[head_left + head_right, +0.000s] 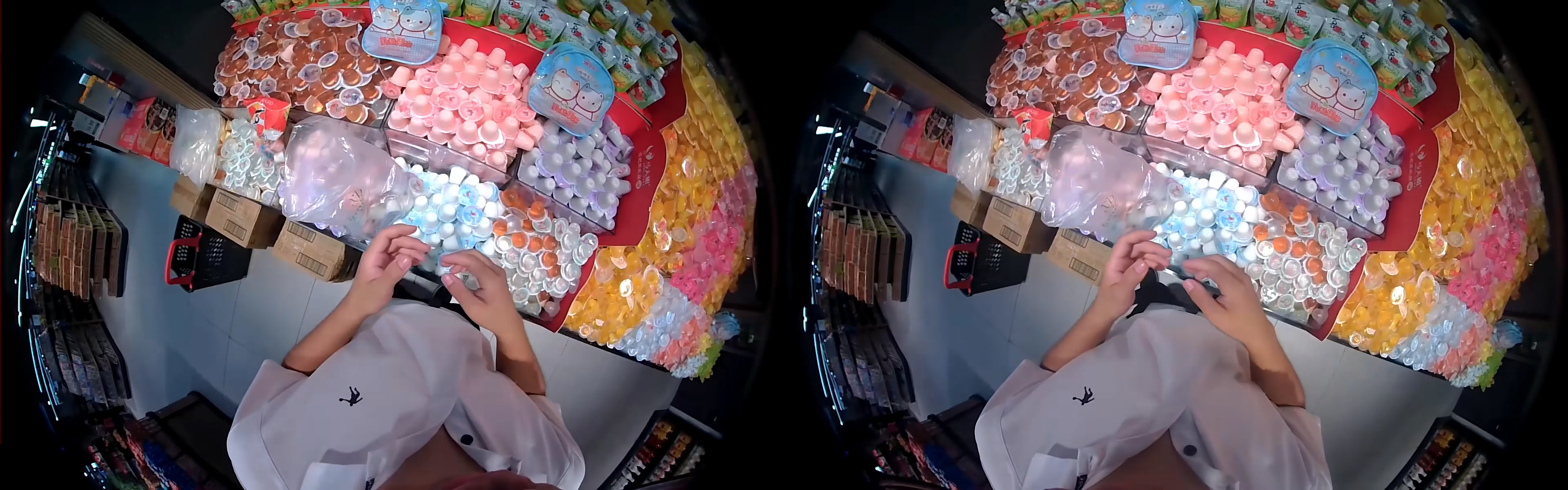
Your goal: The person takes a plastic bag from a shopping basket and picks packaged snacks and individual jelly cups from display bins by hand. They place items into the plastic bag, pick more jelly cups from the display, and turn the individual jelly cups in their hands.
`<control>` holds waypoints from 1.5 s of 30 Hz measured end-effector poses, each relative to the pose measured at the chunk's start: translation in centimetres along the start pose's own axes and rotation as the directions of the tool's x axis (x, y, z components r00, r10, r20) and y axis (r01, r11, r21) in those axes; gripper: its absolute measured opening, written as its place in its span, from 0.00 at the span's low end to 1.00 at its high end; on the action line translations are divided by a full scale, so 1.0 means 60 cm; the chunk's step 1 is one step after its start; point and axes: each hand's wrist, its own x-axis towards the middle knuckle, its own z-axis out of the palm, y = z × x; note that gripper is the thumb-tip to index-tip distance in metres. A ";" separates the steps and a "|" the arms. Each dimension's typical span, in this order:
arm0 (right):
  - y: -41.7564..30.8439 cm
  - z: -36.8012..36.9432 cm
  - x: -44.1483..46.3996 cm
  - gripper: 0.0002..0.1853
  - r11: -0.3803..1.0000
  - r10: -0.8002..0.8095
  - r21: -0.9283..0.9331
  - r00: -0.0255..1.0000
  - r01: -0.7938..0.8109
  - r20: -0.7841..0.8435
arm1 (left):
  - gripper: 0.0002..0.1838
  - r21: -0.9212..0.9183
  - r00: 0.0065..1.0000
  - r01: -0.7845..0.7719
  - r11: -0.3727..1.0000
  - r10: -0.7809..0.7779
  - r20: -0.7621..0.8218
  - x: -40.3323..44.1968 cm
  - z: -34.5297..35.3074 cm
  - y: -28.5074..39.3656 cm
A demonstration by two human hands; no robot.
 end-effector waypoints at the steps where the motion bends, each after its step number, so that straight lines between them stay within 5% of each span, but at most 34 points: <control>1: -0.004 0.011 0.009 0.15 1.000 -0.021 -0.012 0.999 0.021 0.029 | 0.28 0.014 1.000 -0.020 1.000 0.020 0.000 0.000 -0.017 0.003; 6: -0.022 0.096 0.073 0.13 0.996 -0.034 -0.084 0.996 0.042 0.088 | 0.26 -0.019 0.999 -0.039 0.999 0.039 0.006 0.005 -0.124 0.042; 16: -0.065 0.282 0.222 0.12 0.980 -0.128 -0.162 0.990 0.117 -0.057 | 0.25 -0.043 0.998 -0.057 0.997 0.058 0.019 0.031 -0.378 0.140; 22: -0.084 0.340 0.249 0.11 0.972 -0.036 -0.234 0.979 -0.013 -0.203 | 0.20 -0.056 0.996 -0.008 0.998 0.013 0.083 0.061 -0.423 0.159; 25: -0.078 0.360 0.285 0.10 0.889 -0.162 -0.458 0.951 0.024 -0.265 | 0.18 0.131 0.994 0.030 0.991 -0.044 0.105 0.085 -0.421 0.162; 33: 0.012 0.326 0.293 0.17 0.675 0.379 -0.682 0.925 -0.280 -0.005 | 0.19 0.649 0.868 -0.147 0.746 -0.217 0.447 0.167 -0.402 0.128; 36: 0.029 0.318 0.299 0.23 0.695 0.478 -0.626 0.878 -0.353 0.035 | 0.17 0.769 0.842 -0.139 0.624 -0.334 0.424 0.168 -0.403 0.090; 39: 0.035 0.324 0.300 0.22 0.747 0.376 -0.582 0.926 -0.322 -0.031 | 0.13 0.860 0.864 -0.136 0.492 -0.366 0.346 0.162 -0.401 0.066; 42: -0.006 0.329 0.343 0.12 0.913 0.408 0.063 0.907 -0.403 -0.107 | 0.13 0.768 0.926 0.185 0.613 -0.370 0.072 0.162 -0.381 0.062; 45: 0.097 0.332 0.332 0.10 0.915 0.399 -0.090 0.916 -0.394 0.041 | 0.11 0.965 0.932 -0.156 0.210 -0.292 0.215 0.172 -0.397 0.040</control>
